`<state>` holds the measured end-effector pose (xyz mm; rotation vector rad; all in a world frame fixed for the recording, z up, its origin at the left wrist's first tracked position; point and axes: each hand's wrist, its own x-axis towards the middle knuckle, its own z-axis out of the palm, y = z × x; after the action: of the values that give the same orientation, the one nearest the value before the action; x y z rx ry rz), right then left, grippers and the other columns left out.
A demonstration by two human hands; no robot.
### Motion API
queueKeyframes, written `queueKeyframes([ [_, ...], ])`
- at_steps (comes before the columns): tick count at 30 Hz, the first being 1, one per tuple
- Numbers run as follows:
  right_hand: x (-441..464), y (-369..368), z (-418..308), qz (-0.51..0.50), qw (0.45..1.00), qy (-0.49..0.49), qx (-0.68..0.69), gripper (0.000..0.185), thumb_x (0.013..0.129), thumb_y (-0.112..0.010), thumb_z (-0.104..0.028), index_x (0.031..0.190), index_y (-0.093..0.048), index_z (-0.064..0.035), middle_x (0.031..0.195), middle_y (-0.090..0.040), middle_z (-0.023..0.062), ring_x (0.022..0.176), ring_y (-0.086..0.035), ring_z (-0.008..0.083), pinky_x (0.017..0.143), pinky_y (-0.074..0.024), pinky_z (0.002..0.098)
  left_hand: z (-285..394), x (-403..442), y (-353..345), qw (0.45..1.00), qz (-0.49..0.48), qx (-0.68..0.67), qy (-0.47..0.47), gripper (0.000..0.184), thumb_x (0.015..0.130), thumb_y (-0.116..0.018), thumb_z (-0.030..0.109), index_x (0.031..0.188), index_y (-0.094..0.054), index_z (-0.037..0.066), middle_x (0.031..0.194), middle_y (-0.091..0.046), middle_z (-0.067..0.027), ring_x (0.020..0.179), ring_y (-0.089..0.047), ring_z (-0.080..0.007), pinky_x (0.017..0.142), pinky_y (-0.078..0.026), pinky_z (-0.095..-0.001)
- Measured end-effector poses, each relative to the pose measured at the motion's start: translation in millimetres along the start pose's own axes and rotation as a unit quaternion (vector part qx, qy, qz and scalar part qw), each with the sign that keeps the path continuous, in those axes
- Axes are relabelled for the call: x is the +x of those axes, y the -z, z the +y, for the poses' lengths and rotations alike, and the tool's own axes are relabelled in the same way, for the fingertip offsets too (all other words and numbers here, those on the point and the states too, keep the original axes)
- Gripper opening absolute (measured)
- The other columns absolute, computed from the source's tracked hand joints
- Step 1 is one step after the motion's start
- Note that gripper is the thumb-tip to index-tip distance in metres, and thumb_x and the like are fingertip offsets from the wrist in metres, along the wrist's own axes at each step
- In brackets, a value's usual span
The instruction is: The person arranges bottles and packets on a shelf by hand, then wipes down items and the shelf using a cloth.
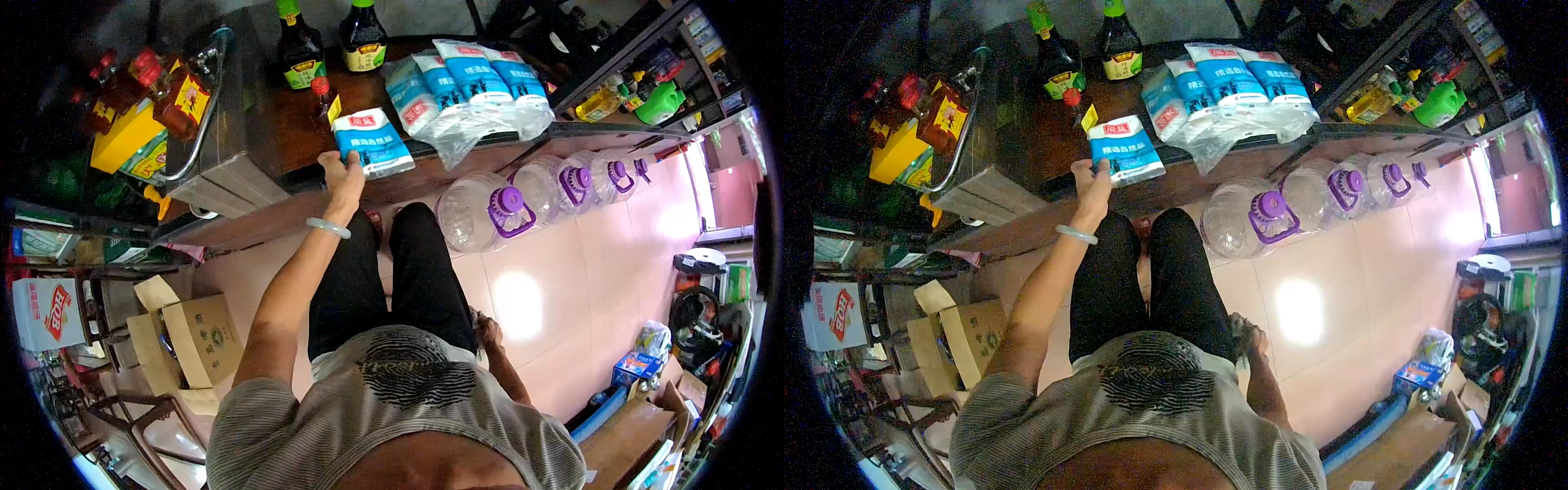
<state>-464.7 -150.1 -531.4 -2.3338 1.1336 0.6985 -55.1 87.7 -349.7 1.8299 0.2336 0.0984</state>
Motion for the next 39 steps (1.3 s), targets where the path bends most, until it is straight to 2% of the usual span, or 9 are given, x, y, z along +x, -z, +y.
queueKeyframes([
  [4, -2, -12, 11, -0.022, 0.998, -0.049, 0.035, 0.026, 0.080, -0.047, -0.027, 0.093, -0.062, -0.0102, 0.093, -0.060, 0.0164, 0.089, -0.057, 0.0334, 0.073, -0.0449, 0.0424, -26, -9, 5, 0.985, -0.022, -0.168, 0.012, 0.023, 0.083, -0.056, 0.013, 0.095, -0.041, -0.001, 0.088, -0.047, -0.0084, 0.079, -0.049, -0.0151, 0.066, -0.045, -0.0281],
  [5, -4, -21, 19, 0.023, 0.999, 0.043, 0.009, 0.026, 0.078, -0.049, -0.028, 0.094, -0.062, -0.0130, 0.090, -0.061, 0.0161, 0.087, -0.057, 0.0327, 0.073, -0.0449, 0.0428, -23, -21, 11, 0.978, -0.034, -0.203, 0.016, 0.022, 0.083, -0.055, 0.012, 0.095, -0.042, 0.000, 0.088, -0.048, -0.0083, 0.079, -0.051, -0.0157, 0.065, -0.046, -0.0294],
  [10, -5, -35, 47, -0.002, 0.998, 0.058, 0.009, 0.022, 0.073, -0.052, -0.019, 0.092, -0.063, -0.0170, 0.084, -0.063, 0.0117, 0.081, -0.059, 0.0315, 0.068, -0.0472, 0.0407, 78, -81, 30, 0.933, -0.123, -0.319, 0.118, 0.020, 0.082, -0.057, 0.010, 0.093, -0.043, 0.001, 0.089, -0.047, -0.0074, 0.080, -0.052, -0.0146, 0.071, -0.047, -0.0296],
  [16, -1, -51, 72, 0.015, 0.998, -0.036, 0.039, 0.022, 0.071, -0.052, -0.015, 0.089, -0.065, -0.0175, 0.091, -0.061, 0.0114, 0.088, -0.058, 0.0304, 0.074, -0.0465, 0.0388, 168, -65, -44, 0.915, -0.202, -0.327, -0.119, 0.020, 0.084, -0.053, 0.007, 0.097, -0.040, -0.001, 0.090, -0.049, -0.0100, 0.080, -0.052, -0.0148, 0.071, -0.046, -0.0295],
  [20, -8, -36, 78, 0.013, 0.997, -0.042, 0.059, 0.026, 0.070, -0.054, -0.015, 0.093, -0.065, -0.0177, 0.094, -0.060, 0.0119, 0.090, -0.057, 0.0304, 0.076, -0.0456, 0.0384, 193, -29, -132, 0.931, -0.175, -0.301, -0.108, 0.029, 0.082, -0.055, 0.005, 0.102, -0.036, -0.004, 0.092, -0.046, -0.0123, 0.085, -0.051, -0.0194, 0.073, -0.045, -0.0310],
  [26, -11, -37, 94, 0.015, 0.995, -0.030, 0.098, 0.026, 0.070, -0.054, -0.014, 0.094, -0.064, -0.0164, 0.092, -0.060, 0.0124, 0.088, -0.057, 0.0307, 0.075, -0.0457, 0.0390, 153, 3, -209, 0.951, -0.064, 0.092, -0.287, 0.040, 0.075, -0.061, 0.021, 0.096, -0.038, -0.005, 0.088, -0.050, -0.0199, 0.079, -0.053, -0.0312, 0.072, -0.041, -0.0390],
  [31, -10, -30, 92, 0.006, 0.997, -0.024, 0.075, 0.019, 0.074, -0.056, -0.019, 0.089, -0.064, -0.0105, 0.087, -0.062, 0.0123, 0.081, -0.060, 0.0288, 0.066, -0.0482, 0.0389, 174, -6, -194, 0.944, -0.146, 0.158, -0.251, 0.045, 0.072, -0.064, 0.027, 0.093, -0.043, -0.006, 0.097, -0.051, -0.0269, 0.091, -0.051, -0.0391, 0.080, -0.038, -0.0425],
  [34, -15, -9, 84, 0.008, 0.994, -0.028, 0.105, 0.018, 0.076, -0.054, -0.021, 0.088, -0.064, -0.0106, 0.082, -0.063, 0.0119, 0.076, -0.062, 0.0281, 0.062, -0.0485, 0.0390, 175, -8, -188, 0.853, -0.107, 0.371, -0.352, 0.051, 0.069, -0.067, 0.031, 0.096, -0.045, -0.006, 0.111, -0.043, -0.0275, 0.104, -0.042, -0.0382, 0.085, -0.034, -0.0439],
  [39, 0, -27, 99, 0.068, 0.991, -0.023, 0.114, 0.024, 0.080, -0.048, -0.026, 0.085, -0.064, -0.0090, 0.078, -0.064, 0.0132, 0.068, -0.062, 0.0268, 0.057, -0.0484, 0.0380, 179, -3, -172, 0.734, -0.093, 0.381, -0.554, 0.062, 0.071, -0.063, 0.042, 0.108, -0.049, -0.005, 0.111, -0.046, -0.0252, 0.109, -0.038, -0.0366, 0.089, -0.032, -0.0455],
])
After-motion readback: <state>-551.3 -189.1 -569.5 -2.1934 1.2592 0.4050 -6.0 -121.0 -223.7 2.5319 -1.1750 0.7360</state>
